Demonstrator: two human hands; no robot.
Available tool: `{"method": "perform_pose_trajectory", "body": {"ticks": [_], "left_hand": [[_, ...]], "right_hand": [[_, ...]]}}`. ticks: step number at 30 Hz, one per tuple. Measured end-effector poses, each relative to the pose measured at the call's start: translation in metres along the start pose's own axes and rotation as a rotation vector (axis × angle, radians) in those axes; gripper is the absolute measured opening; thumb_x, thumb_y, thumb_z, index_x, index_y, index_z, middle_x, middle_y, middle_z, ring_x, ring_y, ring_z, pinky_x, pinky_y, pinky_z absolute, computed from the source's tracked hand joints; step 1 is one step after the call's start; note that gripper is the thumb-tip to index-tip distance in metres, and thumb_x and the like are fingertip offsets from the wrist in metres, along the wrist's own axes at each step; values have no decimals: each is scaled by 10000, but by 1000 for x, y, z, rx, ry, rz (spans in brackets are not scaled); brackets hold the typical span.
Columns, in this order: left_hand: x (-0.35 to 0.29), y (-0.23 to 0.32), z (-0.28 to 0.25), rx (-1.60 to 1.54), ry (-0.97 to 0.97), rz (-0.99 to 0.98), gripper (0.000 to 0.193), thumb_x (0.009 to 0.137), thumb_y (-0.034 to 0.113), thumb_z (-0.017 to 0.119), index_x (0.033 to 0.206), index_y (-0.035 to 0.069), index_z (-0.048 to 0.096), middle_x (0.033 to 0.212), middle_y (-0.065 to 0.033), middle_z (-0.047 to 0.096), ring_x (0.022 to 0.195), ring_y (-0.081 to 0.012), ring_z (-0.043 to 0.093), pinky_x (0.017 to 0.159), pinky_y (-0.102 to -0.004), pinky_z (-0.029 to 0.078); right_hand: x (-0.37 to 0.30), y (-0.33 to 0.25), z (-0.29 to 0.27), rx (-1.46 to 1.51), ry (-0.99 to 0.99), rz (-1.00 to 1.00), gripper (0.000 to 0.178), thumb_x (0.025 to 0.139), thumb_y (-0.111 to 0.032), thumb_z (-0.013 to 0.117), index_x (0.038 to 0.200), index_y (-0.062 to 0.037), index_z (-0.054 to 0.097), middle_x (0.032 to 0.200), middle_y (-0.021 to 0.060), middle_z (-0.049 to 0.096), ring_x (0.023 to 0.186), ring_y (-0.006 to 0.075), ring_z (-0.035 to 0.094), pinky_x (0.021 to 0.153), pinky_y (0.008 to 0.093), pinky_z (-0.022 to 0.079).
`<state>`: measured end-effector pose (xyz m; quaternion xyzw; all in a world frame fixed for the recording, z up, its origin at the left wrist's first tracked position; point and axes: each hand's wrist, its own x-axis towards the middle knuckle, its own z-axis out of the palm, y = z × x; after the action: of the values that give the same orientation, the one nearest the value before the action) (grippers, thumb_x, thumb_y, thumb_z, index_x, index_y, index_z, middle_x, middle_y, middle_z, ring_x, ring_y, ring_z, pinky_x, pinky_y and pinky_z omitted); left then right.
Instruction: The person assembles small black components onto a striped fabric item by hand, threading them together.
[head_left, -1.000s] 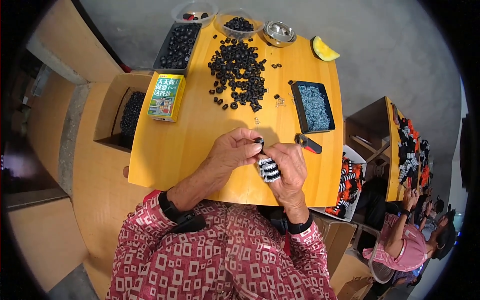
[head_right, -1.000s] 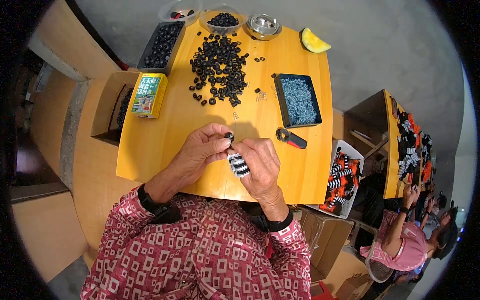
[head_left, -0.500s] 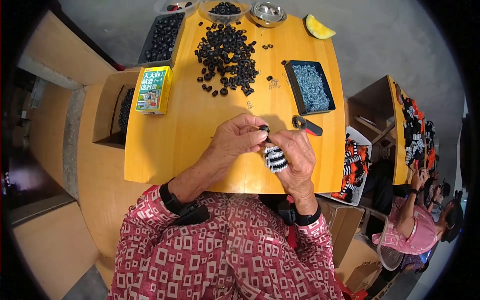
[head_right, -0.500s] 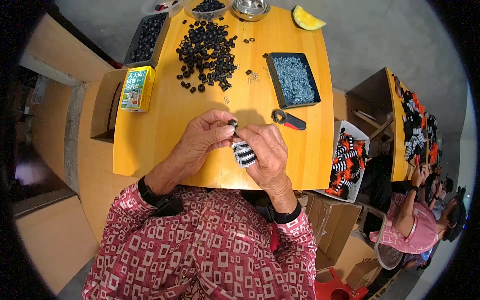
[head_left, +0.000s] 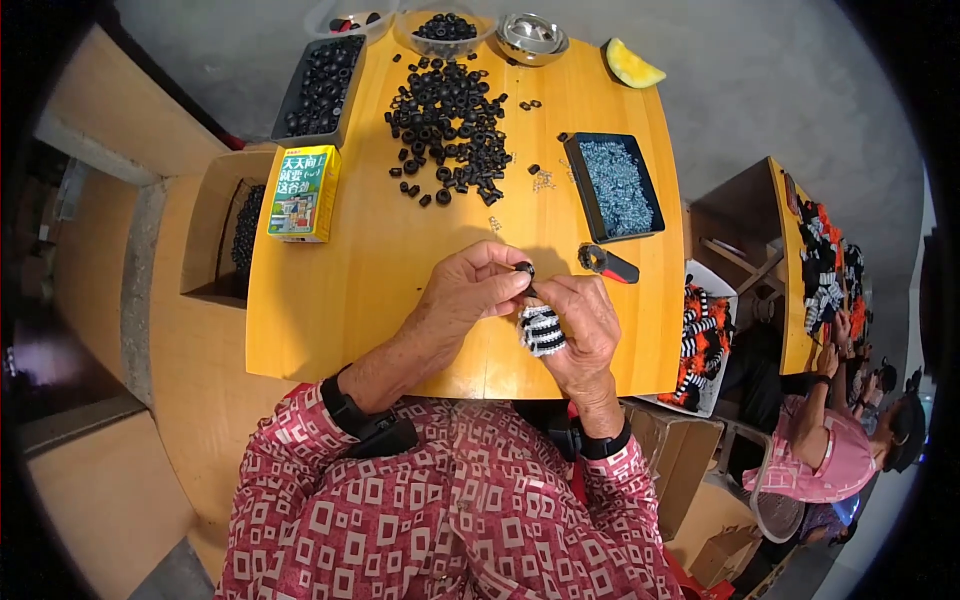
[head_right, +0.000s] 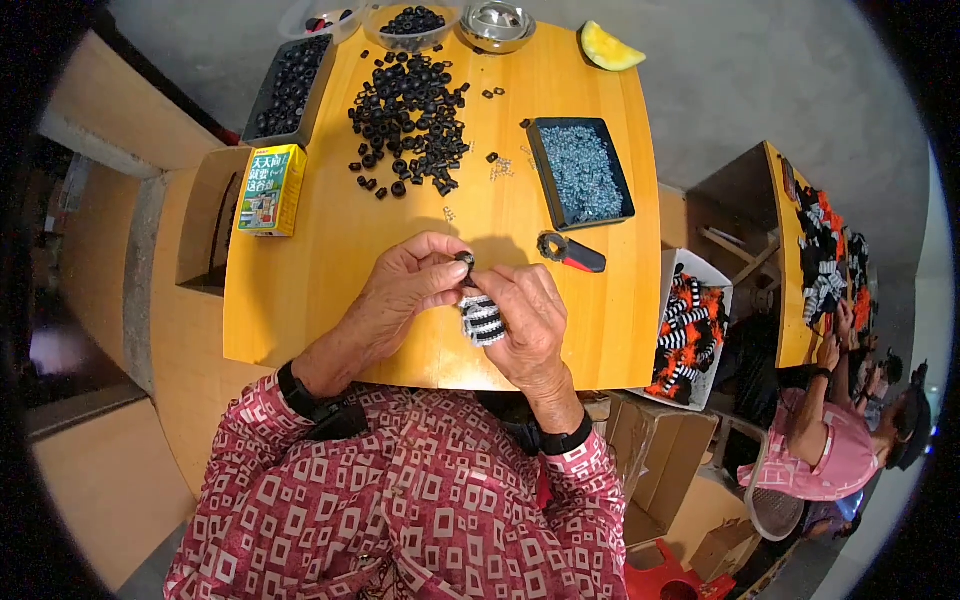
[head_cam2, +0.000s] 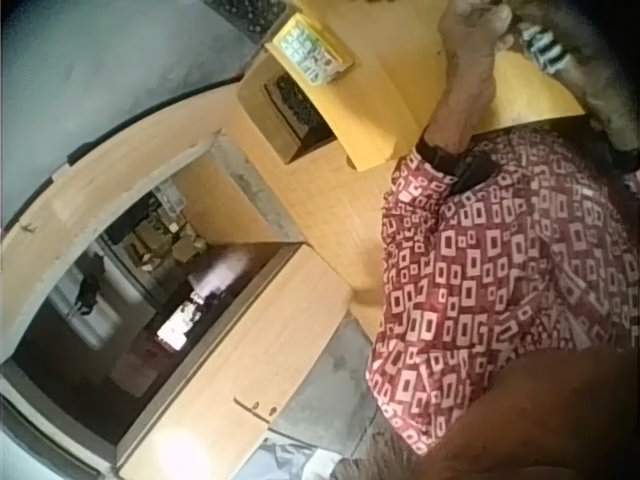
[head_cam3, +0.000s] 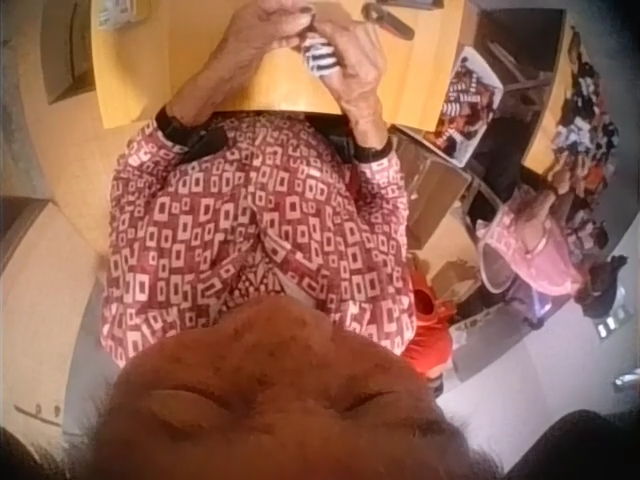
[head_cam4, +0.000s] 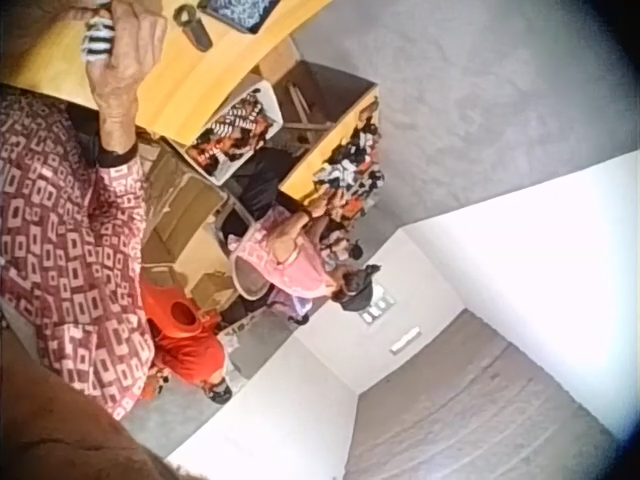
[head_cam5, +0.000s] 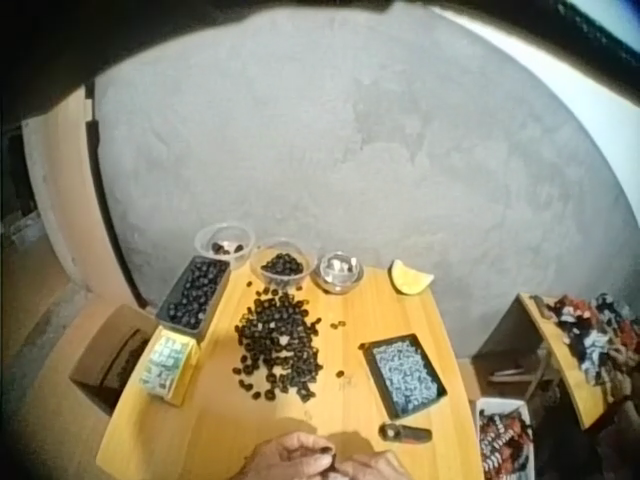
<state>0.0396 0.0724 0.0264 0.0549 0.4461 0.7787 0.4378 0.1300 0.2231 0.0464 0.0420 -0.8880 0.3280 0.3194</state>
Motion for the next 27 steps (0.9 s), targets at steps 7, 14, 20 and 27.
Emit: {"method": "perform_pose_trajectory", "body": {"ticks": [7, 14, 20, 27], "left_hand": [[-10, -1, -2, -52, 1, -13, 207, 959, 170, 683, 1145, 96, 629, 1002, 19, 656, 893, -76, 642, 771, -211, 529], [1, -7, 1, -41, 27, -54, 181, 953, 144, 686, 1123, 92, 651, 910, 25, 673, 807, -65, 654, 737, -209, 526], [6, -3, 9, -30, 52, 73, 177, 959, 113, 658, 1130, 73, 635, 941, -2, 688, 815, -94, 669, 737, -236, 526], [6, -11, 9, -96, 25, -17, 184, 962, 147, 679, 1137, 101, 646, 996, 14, 675, 857, -89, 663, 769, -208, 532]], "right_hand": [[3, 0, -7, -147, -109, -226, 314, 708, -65, 723, 1013, 3, 686, 915, 113, 648, 792, 284, 618, 696, 396, 478], [-4, 9, -3, -176, -33, -151, 243, 742, -98, 731, 959, -7, 667, 867, 101, 606, 771, 287, 594, 675, 401, 460], [6, 9, -10, -138, -33, -215, 237, 754, -79, 718, 971, -15, 651, 865, 98, 589, 758, 290, 562, 673, 398, 435], [0, 5, -9, -108, -12, -77, 244, 720, -43, 761, 947, -16, 678, 820, 98, 620, 739, 291, 594, 659, 387, 455]]}}
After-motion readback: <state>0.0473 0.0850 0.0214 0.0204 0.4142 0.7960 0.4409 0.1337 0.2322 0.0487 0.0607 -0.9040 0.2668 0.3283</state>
